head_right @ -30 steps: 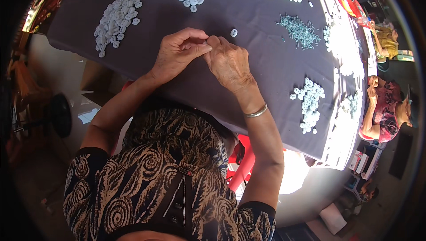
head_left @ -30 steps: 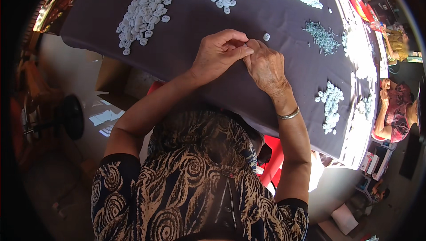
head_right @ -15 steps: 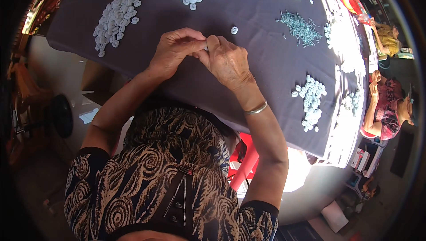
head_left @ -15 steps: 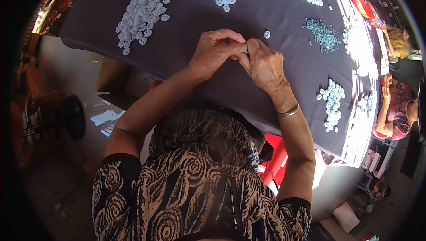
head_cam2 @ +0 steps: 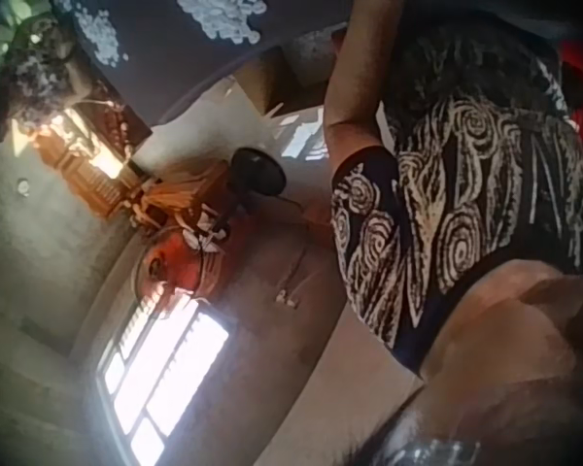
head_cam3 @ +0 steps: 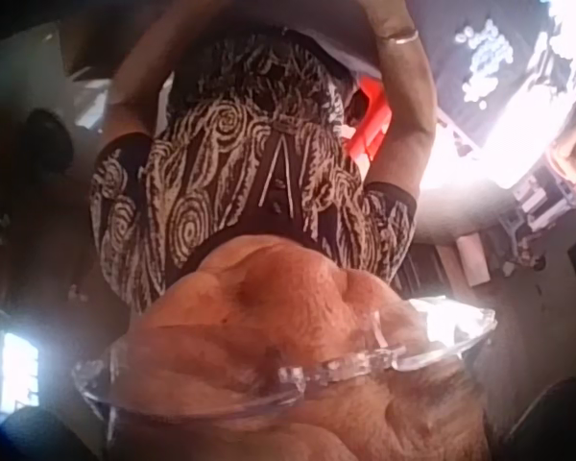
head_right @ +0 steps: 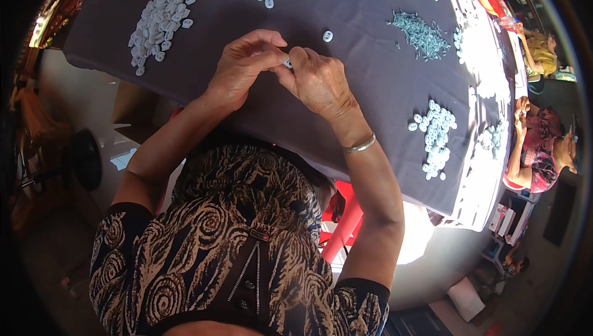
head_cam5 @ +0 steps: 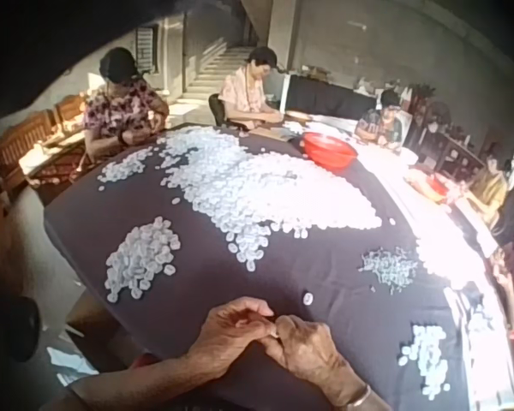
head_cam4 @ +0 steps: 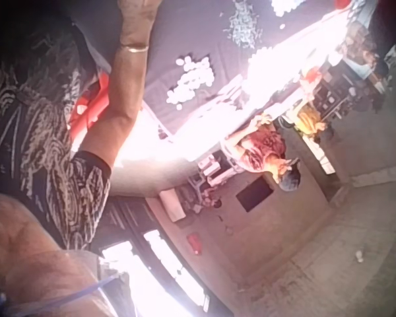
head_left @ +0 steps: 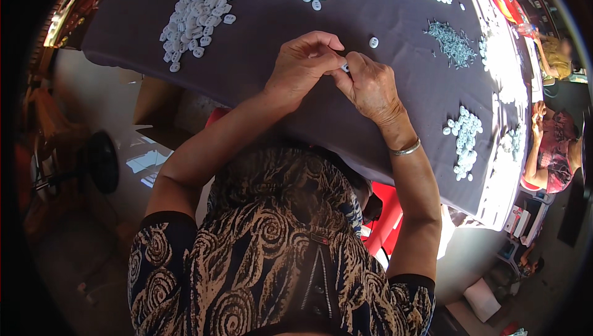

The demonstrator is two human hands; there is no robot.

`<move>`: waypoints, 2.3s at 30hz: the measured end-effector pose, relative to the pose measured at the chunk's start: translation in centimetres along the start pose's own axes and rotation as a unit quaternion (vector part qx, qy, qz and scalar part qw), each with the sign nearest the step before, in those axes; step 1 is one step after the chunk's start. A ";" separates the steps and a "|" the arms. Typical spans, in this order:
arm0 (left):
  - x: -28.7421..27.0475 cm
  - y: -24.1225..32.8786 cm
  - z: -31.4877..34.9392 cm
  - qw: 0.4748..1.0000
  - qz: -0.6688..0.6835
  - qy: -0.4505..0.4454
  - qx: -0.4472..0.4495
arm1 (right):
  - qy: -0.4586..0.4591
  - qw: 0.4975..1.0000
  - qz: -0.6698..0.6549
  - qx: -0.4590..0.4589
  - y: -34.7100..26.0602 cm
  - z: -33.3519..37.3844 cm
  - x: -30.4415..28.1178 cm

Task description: Manually assembling small plastic connectors by inserting pins and beads using a needle tool.

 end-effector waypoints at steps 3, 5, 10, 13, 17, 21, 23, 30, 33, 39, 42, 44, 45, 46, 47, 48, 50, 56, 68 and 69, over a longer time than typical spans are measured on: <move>-0.1 -0.2 0.0 1.000 -0.007 0.001 0.018 | -0.009 1.000 0.000 -0.001 0.1 0.2 0.3; -0.1 -0.3 0.0 1.000 -0.004 0.001 0.028 | -0.008 1.000 0.001 -0.013 -0.2 0.2 0.4; -0.5 -0.2 0.0 0.999 -0.029 0.013 0.029 | -0.014 1.000 0.013 -0.006 -0.4 0.1 0.9; -0.9 0.0 0.3 1.000 -0.012 0.022 0.015 | -0.007 1.000 0.008 -0.020 -0.8 0.0 1.2; 0.0 0.2 -0.5 0.999 -0.006 -0.001 0.045 | 0.015 0.999 0.033 -0.023 -0.9 0.0 0.7; -2.1 1.8 -0.7 0.983 -0.164 0.039 0.068 | 0.018 0.999 0.024 0.015 -1.2 -0.4 -0.5; -3.6 4.0 -1.3 0.954 -0.270 0.052 0.118 | 0.040 0.998 0.017 0.043 -0.5 -0.4 -1.1; -11.1 11.8 -0.2 0.736 -0.614 0.149 0.243 | 0.120 0.983 -0.031 0.134 3.6 -0.1 -3.1; -13.1 14.0 0.7 0.728 -0.585 0.199 0.298 | 0.152 0.950 -0.132 0.238 6.3 0.6 -3.7; -9.3 12.0 -0.1 0.767 -0.529 0.156 0.329 | 0.231 0.921 -0.116 0.290 10.5 2.2 -6.1; -7.6 10.9 -2.0 0.787 -0.509 0.144 0.317 | 0.222 0.921 -0.111 0.300 11.1 2.6 -6.0; -7.3 10.1 -3.6 0.784 -0.525 0.134 0.303 | 0.208 0.921 -0.132 0.301 11.2 2.5 -5.5; -7.2 9.5 -4.5 0.776 -0.551 0.139 0.273 | 0.193 0.920 -0.153 0.306 11.4 2.5 -5.0; -7.3 9.0 -5.3 0.767 -0.576 0.145 0.242 | 0.195 0.920 -0.153 0.305 11.4 2.6 -5.0; -7.9 8.2 -6.3 0.775 -0.584 0.140 0.198 | 0.195 0.920 -0.151 0.303 11.5 2.6 -4.9; -7.6 8.4 -6.5 0.774 -0.584 0.139 0.199 | 0.196 0.921 -0.149 0.303 11.7 2.7 -4.9; -7.3 7.6 -7.1 0.766 -0.613 0.125 0.147 | 0.196 0.919 -0.154 0.306 11.9 2.7 -5.0; -7.5 8.3 -9.4 0.723 -0.649 0.191 0.141 | 0.187 0.920 -0.159 0.304 11.7 2.5 -4.8; 0.2 4.1 -8.3 0.753 -0.605 -0.100 0.239 | 0.147 0.932 -0.132 0.303 11.8 2.4 -4.8; -0.3 5.1 -7.4 0.778 -0.572 -0.059 0.254 | 0.147 0.935 -0.133 0.295 11.9 2.2 -4.9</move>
Point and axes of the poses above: each hand's wrist, its own z-axis away from the middle knuckle, its own x-axis out of the palm, y = z × x, the point moved 10 cm from there along -z, towards the middle knuckle, and after that the axes turned 1 degree about -z, right-handed, at the moved point
